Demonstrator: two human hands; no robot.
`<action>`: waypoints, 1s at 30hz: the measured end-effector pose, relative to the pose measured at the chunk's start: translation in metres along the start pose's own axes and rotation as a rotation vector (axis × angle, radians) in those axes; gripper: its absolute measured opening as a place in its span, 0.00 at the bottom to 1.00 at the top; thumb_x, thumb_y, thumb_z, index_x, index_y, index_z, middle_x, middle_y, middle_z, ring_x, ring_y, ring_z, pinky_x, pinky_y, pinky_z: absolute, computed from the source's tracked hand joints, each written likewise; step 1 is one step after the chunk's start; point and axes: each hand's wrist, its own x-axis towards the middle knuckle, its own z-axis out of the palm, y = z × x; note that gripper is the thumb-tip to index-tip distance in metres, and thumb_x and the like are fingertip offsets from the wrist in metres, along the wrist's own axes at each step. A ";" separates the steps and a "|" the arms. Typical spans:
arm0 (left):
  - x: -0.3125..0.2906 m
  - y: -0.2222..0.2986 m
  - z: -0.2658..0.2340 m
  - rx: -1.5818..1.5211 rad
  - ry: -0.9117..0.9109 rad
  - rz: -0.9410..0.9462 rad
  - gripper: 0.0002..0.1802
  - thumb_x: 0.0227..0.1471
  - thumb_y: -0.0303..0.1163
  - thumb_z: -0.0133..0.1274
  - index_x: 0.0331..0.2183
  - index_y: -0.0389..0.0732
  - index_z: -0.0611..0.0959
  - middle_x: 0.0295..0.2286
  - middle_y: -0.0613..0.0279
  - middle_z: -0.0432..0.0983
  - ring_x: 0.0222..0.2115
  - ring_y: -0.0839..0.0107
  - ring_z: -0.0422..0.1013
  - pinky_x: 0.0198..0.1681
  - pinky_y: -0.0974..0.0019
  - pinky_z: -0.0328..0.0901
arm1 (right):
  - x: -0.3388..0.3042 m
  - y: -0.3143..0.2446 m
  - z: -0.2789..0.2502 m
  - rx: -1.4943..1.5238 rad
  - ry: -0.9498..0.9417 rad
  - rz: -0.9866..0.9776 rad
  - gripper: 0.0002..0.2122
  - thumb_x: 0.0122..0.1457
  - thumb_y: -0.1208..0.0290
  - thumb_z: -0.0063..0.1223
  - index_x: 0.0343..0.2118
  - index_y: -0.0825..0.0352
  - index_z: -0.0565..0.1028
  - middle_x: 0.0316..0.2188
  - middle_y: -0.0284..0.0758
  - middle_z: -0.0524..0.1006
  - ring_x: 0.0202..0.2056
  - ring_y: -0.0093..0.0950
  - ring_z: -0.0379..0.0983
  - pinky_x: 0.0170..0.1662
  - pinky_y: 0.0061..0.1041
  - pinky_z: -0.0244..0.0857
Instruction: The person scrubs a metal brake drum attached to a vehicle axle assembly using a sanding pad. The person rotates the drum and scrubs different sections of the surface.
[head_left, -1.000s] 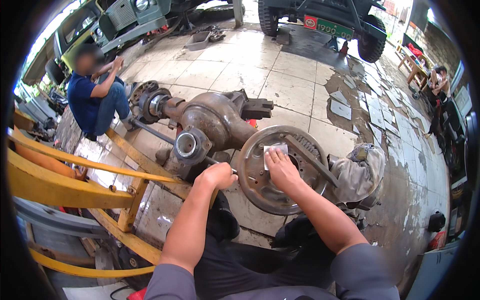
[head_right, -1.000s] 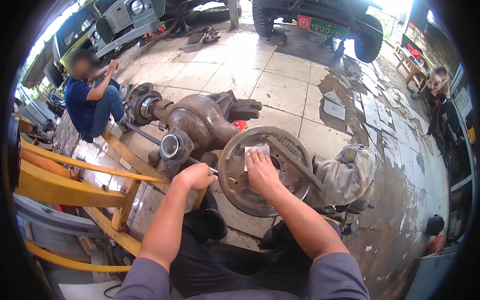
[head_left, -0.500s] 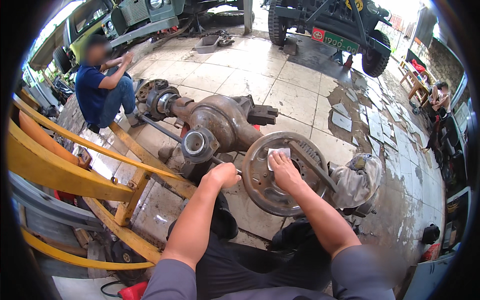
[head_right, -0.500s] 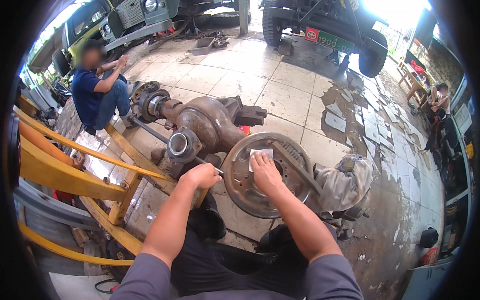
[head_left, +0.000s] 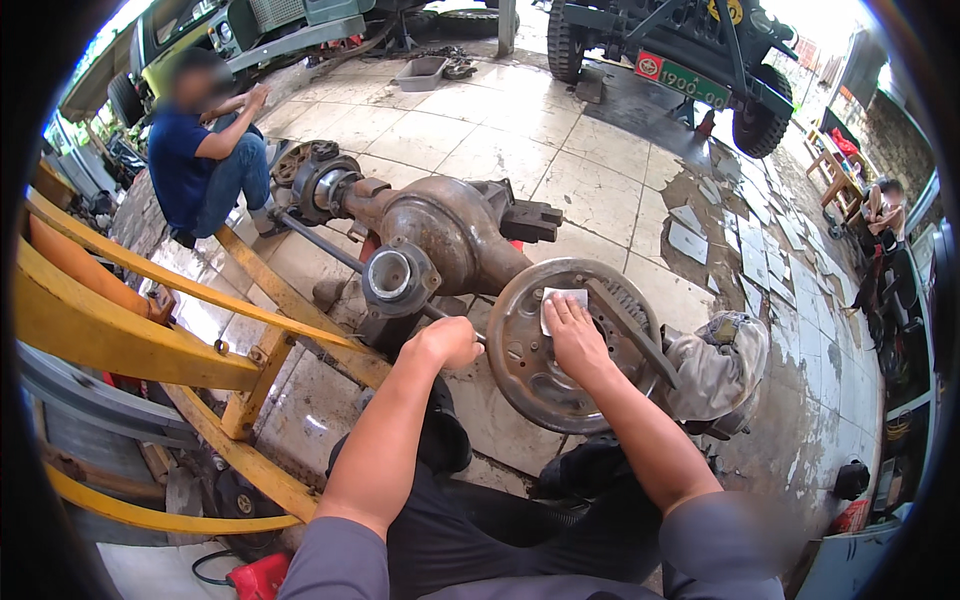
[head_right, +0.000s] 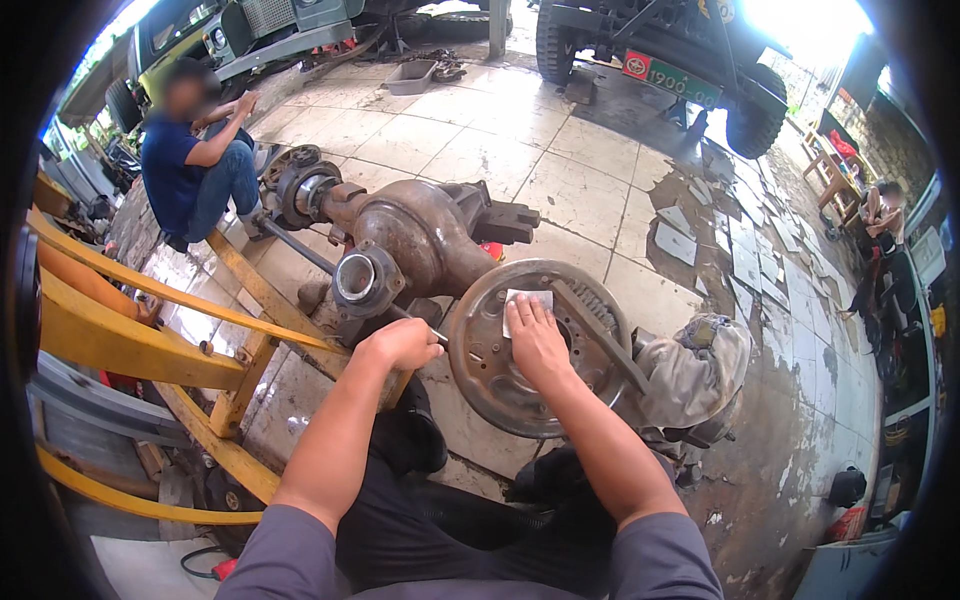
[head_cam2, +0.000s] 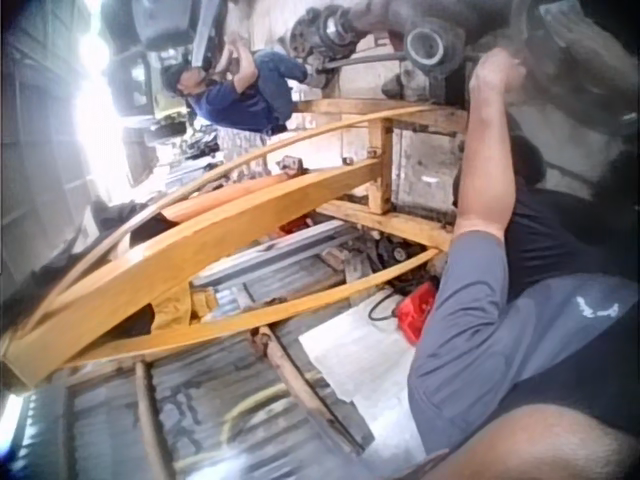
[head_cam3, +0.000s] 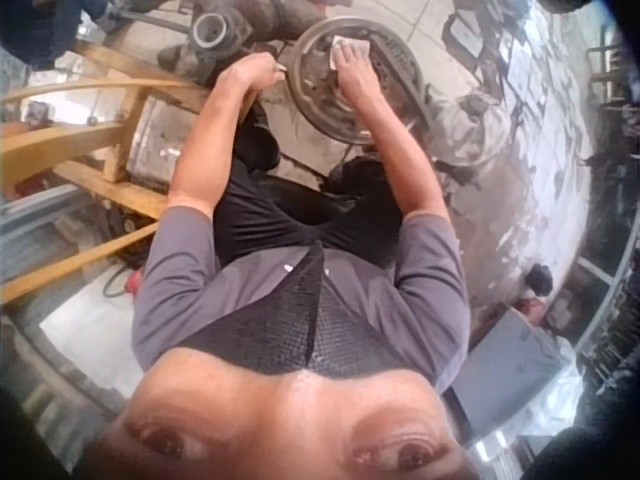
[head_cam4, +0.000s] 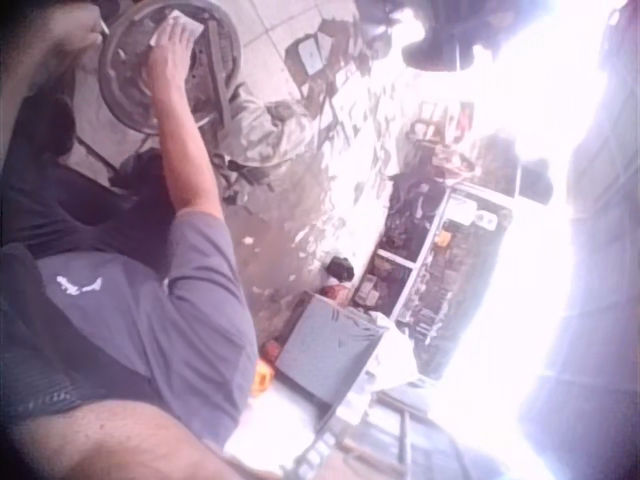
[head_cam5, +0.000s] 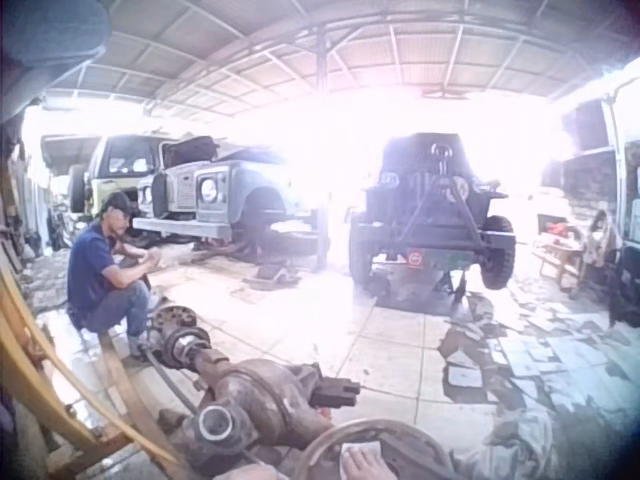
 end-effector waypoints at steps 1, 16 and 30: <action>0.001 0.001 0.001 0.003 -0.002 -0.006 0.21 0.60 0.42 0.52 0.40 0.33 0.85 0.42 0.43 0.80 0.46 0.48 0.75 0.51 0.51 0.69 | -0.001 0.002 0.002 0.006 -0.030 0.012 0.24 0.64 0.75 0.36 0.64 0.72 0.62 0.67 0.48 0.59 0.68 0.46 0.54 0.68 0.45 0.52; 0.004 0.003 -0.007 0.072 -0.009 0.031 0.23 0.58 0.44 0.54 0.41 0.31 0.85 0.43 0.39 0.78 0.47 0.46 0.74 0.52 0.53 0.68 | -0.003 -0.002 0.001 0.010 -0.020 -0.035 0.25 0.63 0.75 0.36 0.64 0.72 0.62 0.66 0.49 0.60 0.67 0.47 0.56 0.67 0.45 0.53; 0.008 -0.016 -0.002 0.010 -0.031 0.024 0.23 0.59 0.44 0.53 0.42 0.32 0.85 0.42 0.43 0.80 0.45 0.49 0.76 0.49 0.53 0.70 | 0.004 0.009 -0.024 0.154 -0.066 0.017 0.36 0.48 0.88 0.46 0.65 0.73 0.59 0.67 0.50 0.57 0.69 0.45 0.51 0.71 0.38 0.48</action>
